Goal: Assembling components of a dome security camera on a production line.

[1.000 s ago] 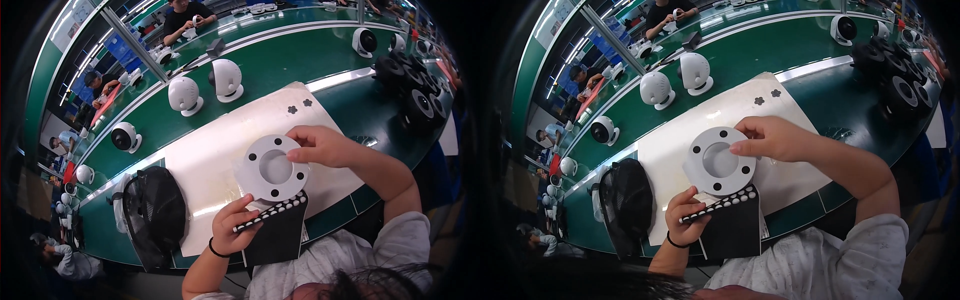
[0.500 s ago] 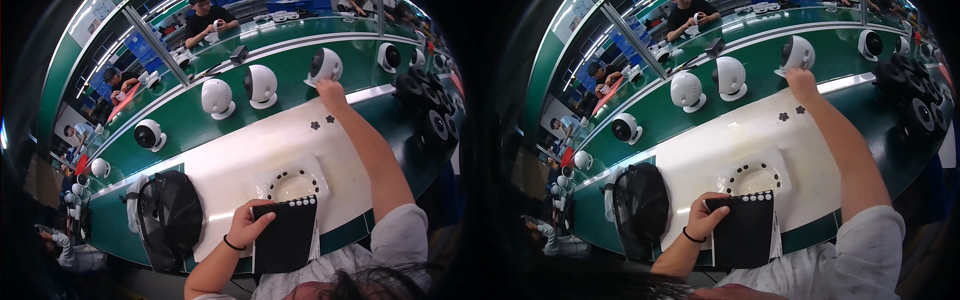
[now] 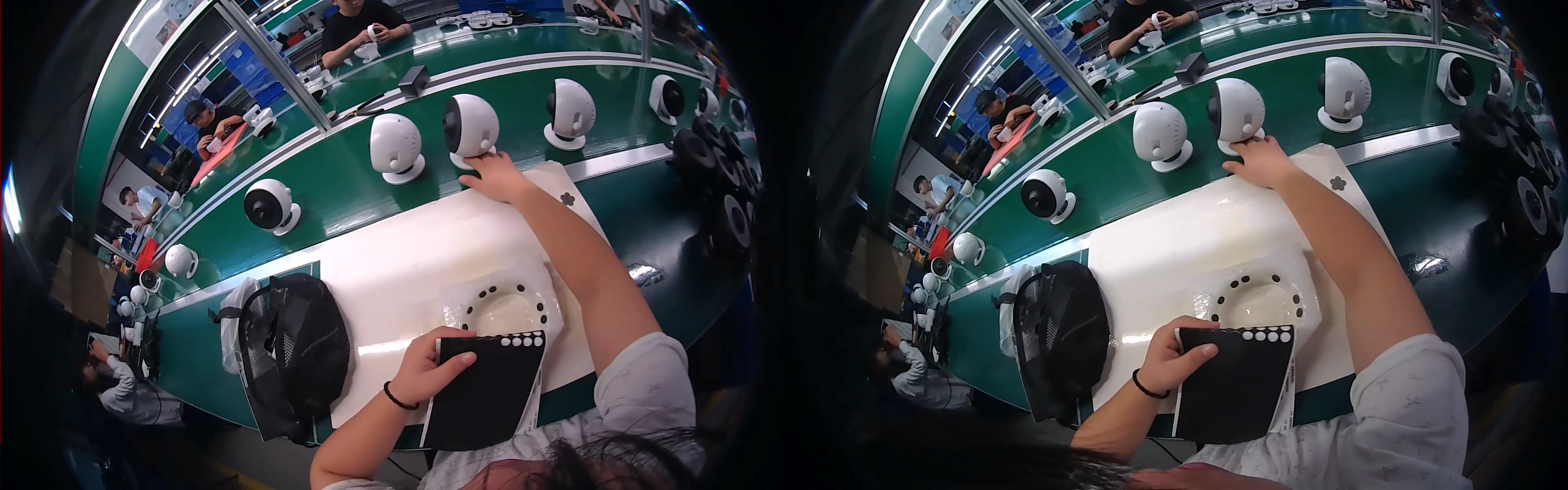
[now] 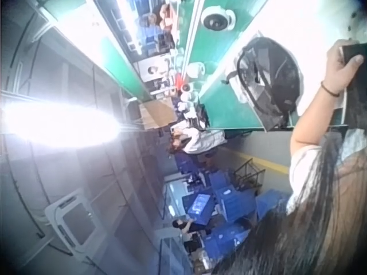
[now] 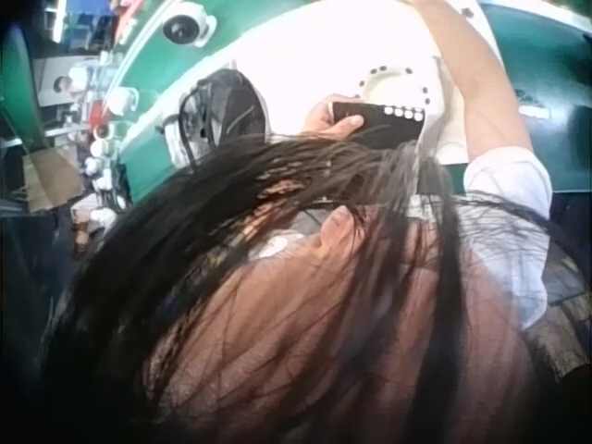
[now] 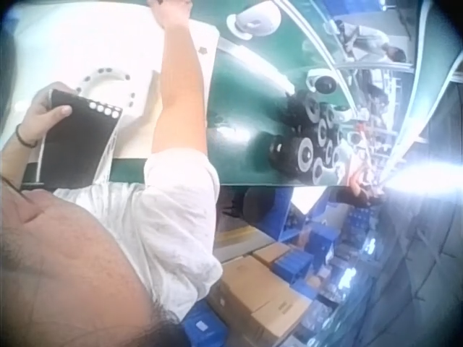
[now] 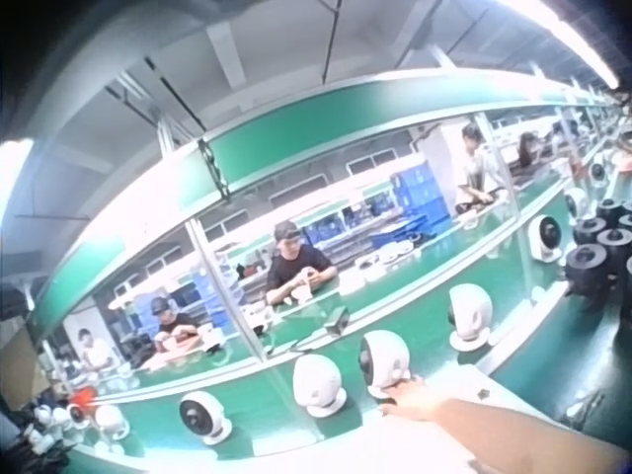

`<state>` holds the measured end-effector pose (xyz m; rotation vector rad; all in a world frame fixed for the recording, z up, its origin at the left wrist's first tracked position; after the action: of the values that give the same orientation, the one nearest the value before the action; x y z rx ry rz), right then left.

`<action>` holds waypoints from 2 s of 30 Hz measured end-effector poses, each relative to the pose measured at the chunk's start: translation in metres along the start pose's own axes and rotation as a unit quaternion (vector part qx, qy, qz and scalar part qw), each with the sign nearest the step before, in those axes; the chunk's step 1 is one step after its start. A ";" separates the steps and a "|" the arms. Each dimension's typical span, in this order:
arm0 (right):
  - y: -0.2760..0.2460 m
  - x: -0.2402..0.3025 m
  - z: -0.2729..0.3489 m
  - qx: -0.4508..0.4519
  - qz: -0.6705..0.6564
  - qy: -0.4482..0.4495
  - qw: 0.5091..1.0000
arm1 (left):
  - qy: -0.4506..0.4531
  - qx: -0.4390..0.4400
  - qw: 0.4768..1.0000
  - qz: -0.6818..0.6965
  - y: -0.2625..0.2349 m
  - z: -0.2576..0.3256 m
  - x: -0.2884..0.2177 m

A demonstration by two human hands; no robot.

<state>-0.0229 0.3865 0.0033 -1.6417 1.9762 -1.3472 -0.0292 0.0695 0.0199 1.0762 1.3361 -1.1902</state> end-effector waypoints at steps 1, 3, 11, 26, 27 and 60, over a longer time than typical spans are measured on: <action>-0.009 0.007 -0.005 0.030 0.000 0.030 0.999 | -0.001 0.005 1.000 -0.016 -0.002 0.001 -0.001; -0.019 0.014 -0.006 -0.040 -0.002 -0.016 0.999 | -0.003 0.010 0.999 -0.032 -0.005 0.004 -0.001; -0.127 0.113 0.038 -0.088 -0.396 0.104 0.908 | 0.024 -0.033 0.996 -0.081 -0.020 0.036 -0.013; -0.151 0.181 0.158 0.225 -0.454 0.158 0.847 | 0.327 -0.029 0.908 -0.261 0.014 0.075 -0.050; -0.149 0.178 0.161 0.226 -0.455 0.157 0.847 | 0.326 -0.030 0.908 -0.262 0.018 0.076 -0.050; -0.143 0.288 0.190 0.062 -0.356 -0.323 0.875 | 0.309 -0.078 0.901 -0.296 -0.018 0.091 -0.040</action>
<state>0.1016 0.0504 0.1105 -2.4494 0.9102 -0.8584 -0.0321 -0.0231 0.0607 0.9960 2.3391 -1.1694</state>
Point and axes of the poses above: each hand's wrist, its own z-axis away from the middle knuckle, its own y-axis out of the palm, x = y × z, the point moved 5 cm from there along -z, towards the middle knuckle, and after that the axes turned 10 degrees about -z, right-handed, at the moved point
